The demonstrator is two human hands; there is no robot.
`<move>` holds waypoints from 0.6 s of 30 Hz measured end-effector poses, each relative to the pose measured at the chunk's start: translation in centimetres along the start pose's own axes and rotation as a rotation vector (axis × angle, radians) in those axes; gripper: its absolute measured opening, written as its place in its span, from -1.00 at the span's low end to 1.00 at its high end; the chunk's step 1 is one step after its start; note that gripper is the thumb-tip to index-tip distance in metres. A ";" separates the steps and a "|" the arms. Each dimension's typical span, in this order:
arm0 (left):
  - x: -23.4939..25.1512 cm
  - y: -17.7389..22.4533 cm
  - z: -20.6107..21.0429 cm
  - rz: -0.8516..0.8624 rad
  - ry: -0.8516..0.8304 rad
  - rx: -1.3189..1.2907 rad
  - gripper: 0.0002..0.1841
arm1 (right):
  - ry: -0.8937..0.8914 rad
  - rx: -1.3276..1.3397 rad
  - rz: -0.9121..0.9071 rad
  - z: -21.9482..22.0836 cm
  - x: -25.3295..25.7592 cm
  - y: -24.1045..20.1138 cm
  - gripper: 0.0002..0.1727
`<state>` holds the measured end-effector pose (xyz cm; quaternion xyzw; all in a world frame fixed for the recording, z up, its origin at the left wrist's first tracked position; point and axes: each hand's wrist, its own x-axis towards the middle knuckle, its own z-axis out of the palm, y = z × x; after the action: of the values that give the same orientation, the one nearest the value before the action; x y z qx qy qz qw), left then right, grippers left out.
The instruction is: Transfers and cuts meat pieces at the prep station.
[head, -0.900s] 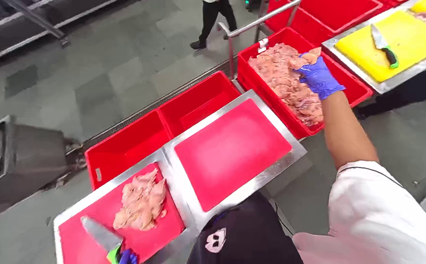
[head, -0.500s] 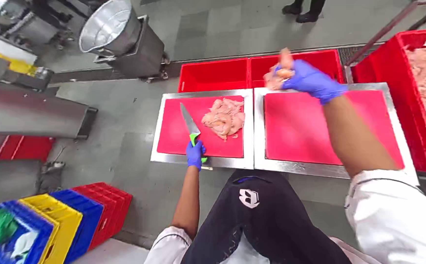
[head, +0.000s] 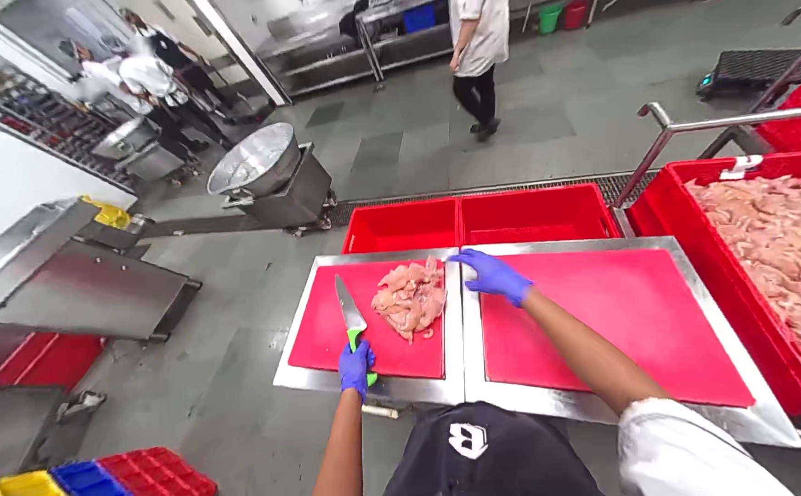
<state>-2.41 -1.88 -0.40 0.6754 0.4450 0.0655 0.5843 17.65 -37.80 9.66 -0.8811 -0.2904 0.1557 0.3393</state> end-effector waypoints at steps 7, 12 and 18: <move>0.3 -0.5 0.0 0.024 0.043 0.059 -0.73 | 0.500 -0.131 0.733 -18.0 -30.1 28.5 -0.43; -0.1 -0.4 1.1 0.029 0.112 0.079 -0.74 | 0.161 -0.145 1.031 -19.0 -40.1 38.0 -0.01; -0.6 -0.1 2.1 -0.002 0.237 0.220 -0.69 | 0.283 -0.133 1.136 -11.5 -38.3 46.4 0.25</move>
<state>-1.54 -3.83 -0.88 0.7225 0.5160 0.0949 0.4502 11.90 -95.17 -11.06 -0.9301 0.2661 0.1757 0.1823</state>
